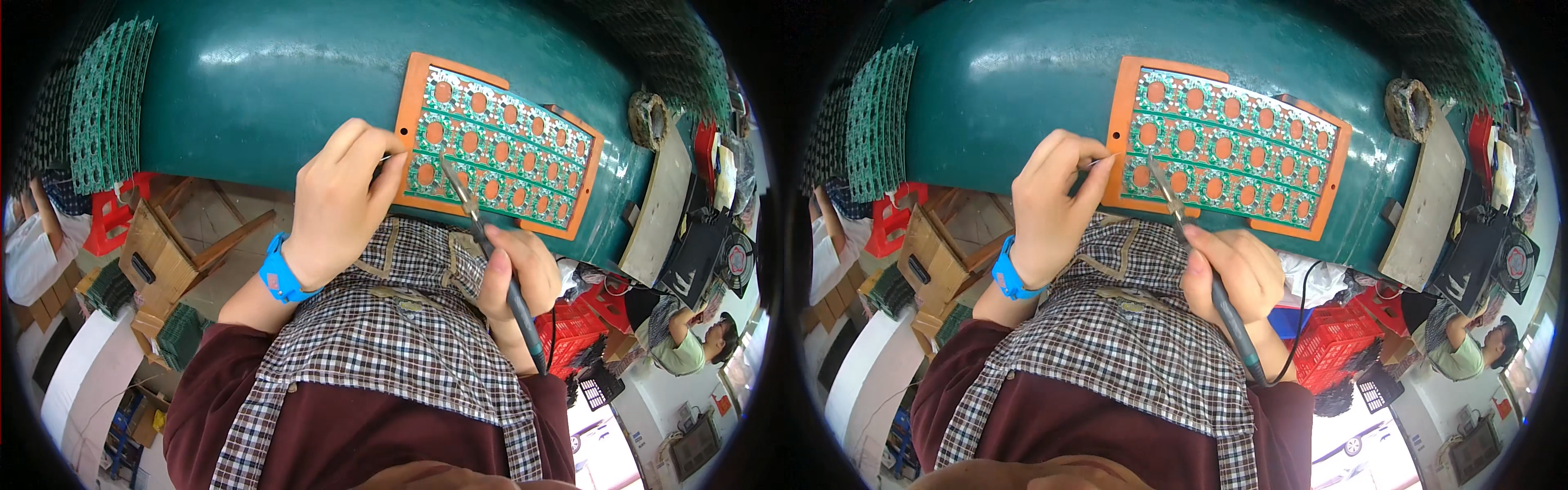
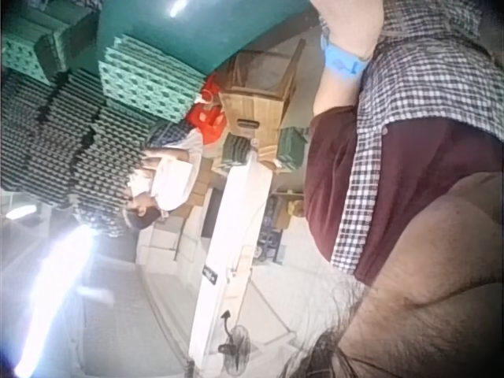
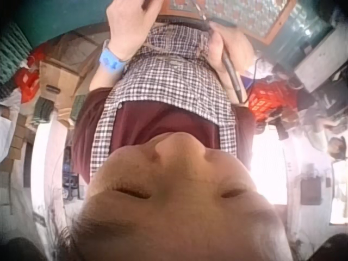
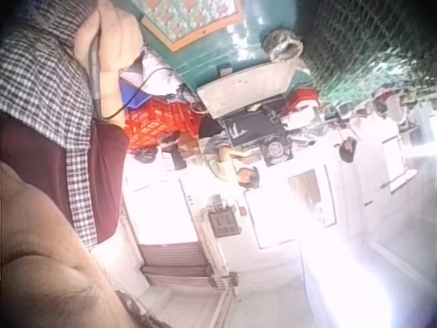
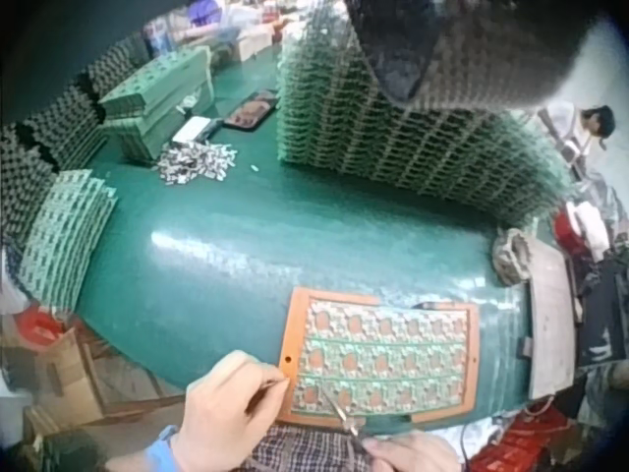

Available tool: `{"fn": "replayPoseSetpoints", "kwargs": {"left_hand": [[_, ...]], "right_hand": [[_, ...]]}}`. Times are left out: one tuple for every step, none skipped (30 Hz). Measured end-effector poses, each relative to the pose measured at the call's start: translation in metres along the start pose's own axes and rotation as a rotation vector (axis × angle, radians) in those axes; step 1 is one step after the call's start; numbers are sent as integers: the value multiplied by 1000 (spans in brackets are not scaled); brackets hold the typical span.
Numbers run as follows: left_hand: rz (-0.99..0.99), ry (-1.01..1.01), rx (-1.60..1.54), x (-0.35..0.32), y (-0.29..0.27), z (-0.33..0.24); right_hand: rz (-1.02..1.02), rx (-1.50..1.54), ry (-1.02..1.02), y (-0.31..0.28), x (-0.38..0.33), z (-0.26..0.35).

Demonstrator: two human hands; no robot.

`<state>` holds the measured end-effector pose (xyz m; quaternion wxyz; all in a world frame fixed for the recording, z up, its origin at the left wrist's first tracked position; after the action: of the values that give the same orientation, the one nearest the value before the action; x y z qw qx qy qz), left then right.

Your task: The person places circuit board panels into a jig and solders components onto the boards using a soldering iron.

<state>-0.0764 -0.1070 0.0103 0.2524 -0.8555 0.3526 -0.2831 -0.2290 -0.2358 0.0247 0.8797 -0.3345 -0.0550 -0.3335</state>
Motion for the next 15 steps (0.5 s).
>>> {"fn": "replayPoseSetpoints", "kwargs": {"left_hand": [[1, -2, -1, 2, 3, 0], [-15, -4, 1, 4, 7, 1], [-31, -7, 4, 5, 10, 1], [-30, -8, 5, 5, 12, 2], [-33, 6, 14, 5, 13, 2], [-35, 18, 22, 4, 14, 2], [-33, 16, 22, 4, 15, 2], [-27, 25, 31, 5, 14, 1], [-20, 34, 40, 6, 14, 1], [-19, 33, 40, 6, 14, 1], [-9, 34, 18, 6, 14, 1], [2, 36, -4, 5, 14, 1], [3, 36, -5, 5, 12, 0], [8, 25, -3, 6, 8, 0], [14, 14, -2, 8, 5, 0]], "right_hand": [[6, -29, 24, 1, 3, 1], [6, -10, 21, 4, 4, -2], [6, -8, 22, 6, 5, -3], [4, 1, 7, 7, 7, -3], [3, 7, -7, 9, 8, -3], [4, 7, -5, 10, 8, -3], [17, 15, -7, 11, 9, -4], [28, 22, -10, 12, 9, -4], [29, 22, -9, 12, 9, -1], [64, 15, 25, 11, 9, 2], [98, 7, 61, 10, 8, 3], [98, 6, 62, 10, 9, 2], [74, 3, 31, 11, 10, 1], [49, 1, 0, 11, 12, 0], [49, 1, 1, 9, 12, -1]]}}
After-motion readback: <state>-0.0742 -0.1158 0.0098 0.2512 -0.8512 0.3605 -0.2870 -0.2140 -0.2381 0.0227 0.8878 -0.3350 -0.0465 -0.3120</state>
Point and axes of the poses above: each hand's wrist, its own x-axis towards the middle knuckle, its own y-axis out of the palm, z = x × y, the point moved 1 cm from there along x, towards the middle knuckle, and after that the axes turned 12 degrees about y, right-handed, at the moved point
